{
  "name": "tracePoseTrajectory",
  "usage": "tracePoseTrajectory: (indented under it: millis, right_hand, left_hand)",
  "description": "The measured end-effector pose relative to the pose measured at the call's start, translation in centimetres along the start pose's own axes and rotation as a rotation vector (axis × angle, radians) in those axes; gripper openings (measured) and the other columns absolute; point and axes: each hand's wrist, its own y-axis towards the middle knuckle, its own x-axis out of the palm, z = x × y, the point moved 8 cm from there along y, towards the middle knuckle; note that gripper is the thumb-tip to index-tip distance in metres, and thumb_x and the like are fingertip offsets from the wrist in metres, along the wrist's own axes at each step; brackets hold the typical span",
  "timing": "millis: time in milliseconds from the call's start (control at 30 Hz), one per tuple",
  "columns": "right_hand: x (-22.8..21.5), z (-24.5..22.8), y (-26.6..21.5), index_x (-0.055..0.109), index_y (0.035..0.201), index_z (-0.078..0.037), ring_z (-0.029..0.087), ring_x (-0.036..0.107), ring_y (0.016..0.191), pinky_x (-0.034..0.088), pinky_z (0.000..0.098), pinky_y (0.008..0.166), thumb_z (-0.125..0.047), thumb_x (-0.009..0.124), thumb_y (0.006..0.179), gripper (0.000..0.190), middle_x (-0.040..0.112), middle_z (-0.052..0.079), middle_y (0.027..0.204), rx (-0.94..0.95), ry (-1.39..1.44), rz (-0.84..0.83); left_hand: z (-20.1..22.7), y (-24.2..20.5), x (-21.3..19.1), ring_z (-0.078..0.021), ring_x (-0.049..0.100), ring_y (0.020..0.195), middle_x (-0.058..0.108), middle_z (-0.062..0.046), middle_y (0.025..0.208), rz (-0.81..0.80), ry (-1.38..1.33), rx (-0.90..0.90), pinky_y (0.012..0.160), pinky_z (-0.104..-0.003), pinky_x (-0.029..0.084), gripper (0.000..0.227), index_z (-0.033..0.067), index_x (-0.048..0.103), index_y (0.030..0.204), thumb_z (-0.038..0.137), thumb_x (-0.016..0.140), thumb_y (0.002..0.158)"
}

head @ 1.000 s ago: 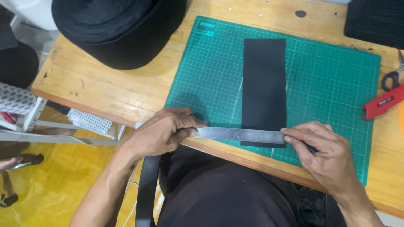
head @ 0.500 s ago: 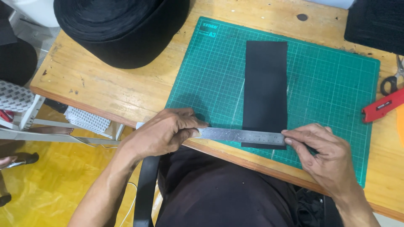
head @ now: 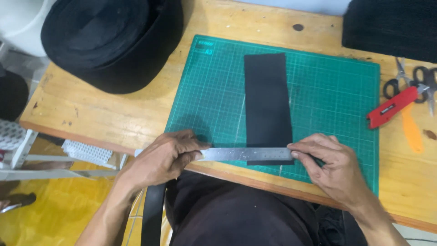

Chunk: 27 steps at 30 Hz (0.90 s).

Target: The person uses a utility knife and a metal ruler to cut a rectangular piece of black fabric on a green cutting mat. They then use a plastic scraper to smooth the fabric and finally trim the edges with a pair of scissors.

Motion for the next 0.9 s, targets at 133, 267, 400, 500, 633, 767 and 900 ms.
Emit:
tracePoseTrajectory:
  millis: [133, 267, 400, 500, 633, 767, 900]
  right_hand:
    - [-0.4, 1.5, 1.5, 0.080, 0.101, -0.010, 0.017, 0.073, 0.084, 0.054, 0.0310, 0.071, -0.012, 0.071, 0.089, 0.015, 0.078, 0.003, 0.094, 0.025, 0.012, -0.018]
    - [-1.2, 2.5, 5.5, 0.078, 0.106, -0.003, 0.018, 0.070, 0.077, 0.060, 0.0268, 0.061, -0.006, 0.069, 0.092, 0.017, 0.076, 0.009, 0.092, -0.031, 0.018, -0.016]
    - [-0.9, 5.2, 9.2, 0.080, 0.095, -0.011, 0.033, 0.074, 0.082, 0.054, 0.0415, 0.077, -0.004, 0.075, 0.089, 0.010, 0.076, 0.010, 0.085, 0.042, 0.064, 0.057]
    - [-0.5, 6.2, 10.4, 0.080, 0.096, -0.010, 0.029, 0.073, 0.080, 0.054, 0.0389, 0.077, -0.003, 0.074, 0.089, 0.011, 0.075, 0.011, 0.085, 0.093, 0.177, 0.070]
    - [0.2, 6.9, 10.9, 0.081, 0.095, -0.012, 0.028, 0.075, 0.081, 0.055, 0.0384, 0.077, -0.004, 0.074, 0.089, 0.012, 0.077, 0.009, 0.085, 0.114, 0.194, 0.037]
    - [0.8, 7.3, 11.0, 0.082, 0.095, -0.014, 0.030, 0.074, 0.083, 0.054, 0.0388, 0.080, -0.006, 0.074, 0.090, 0.012, 0.077, 0.007, 0.086, 0.082, 0.142, 0.032]
    - [1.0, 7.3, 10.9, 0.081, 0.097, -0.015, 0.029, 0.074, 0.085, 0.053, 0.0373, 0.081, -0.008, 0.074, 0.092, 0.011, 0.076, 0.006, 0.088, 0.072, 0.125, 0.045]
  left_hand:
    - [1.7, 1.3, -2.1, -0.0314, 0.062, 0.101, 0.073, -0.004, 0.104, 0.043, -0.037, 0.049, 0.086, -0.040, 0.048, 0.033, 0.0096, 0.074, 0.127, 0.012, 0.061, 0.097]
    - [2.7, 3.9, -5.2, -0.0203, 0.062, 0.069, 0.063, -0.003, 0.079, 0.119, -0.075, 0.144, 0.063, -0.033, 0.047, 0.031, 0.0092, 0.075, 0.125, 0.009, 0.063, 0.097]
    - [0.8, 7.8, -7.3, -0.0313, 0.068, 0.069, 0.072, -0.016, 0.073, 0.142, -0.115, 0.081, 0.071, -0.043, 0.057, 0.016, 0.0053, 0.082, 0.099, 0.003, 0.069, 0.092]
    - [-1.3, 9.7, -7.8, -0.0307, 0.069, 0.072, 0.072, -0.014, 0.078, 0.134, -0.125, 0.078, 0.072, -0.047, 0.056, 0.015, 0.0089, 0.082, 0.102, 0.009, 0.072, 0.091]
    - [-3.4, 10.6, -7.4, -0.0267, 0.072, 0.078, 0.073, -0.010, 0.081, 0.086, -0.152, -0.019, 0.076, -0.045, 0.057, 0.014, 0.0132, 0.083, 0.100, 0.011, 0.073, 0.090]
    - [-3.0, 10.7, -7.7, -0.0269, 0.069, 0.075, 0.073, -0.013, 0.079, 0.081, -0.180, -0.078, 0.075, -0.045, 0.056, 0.023, 0.0127, 0.084, 0.109, 0.009, 0.073, 0.089]
    - [-3.2, 10.8, -7.7, -0.0241, 0.066, 0.072, 0.072, -0.012, 0.077, 0.077, -0.198, -0.088, 0.073, -0.043, 0.055, 0.024, 0.0133, 0.084, 0.110, 0.009, 0.073, 0.090]
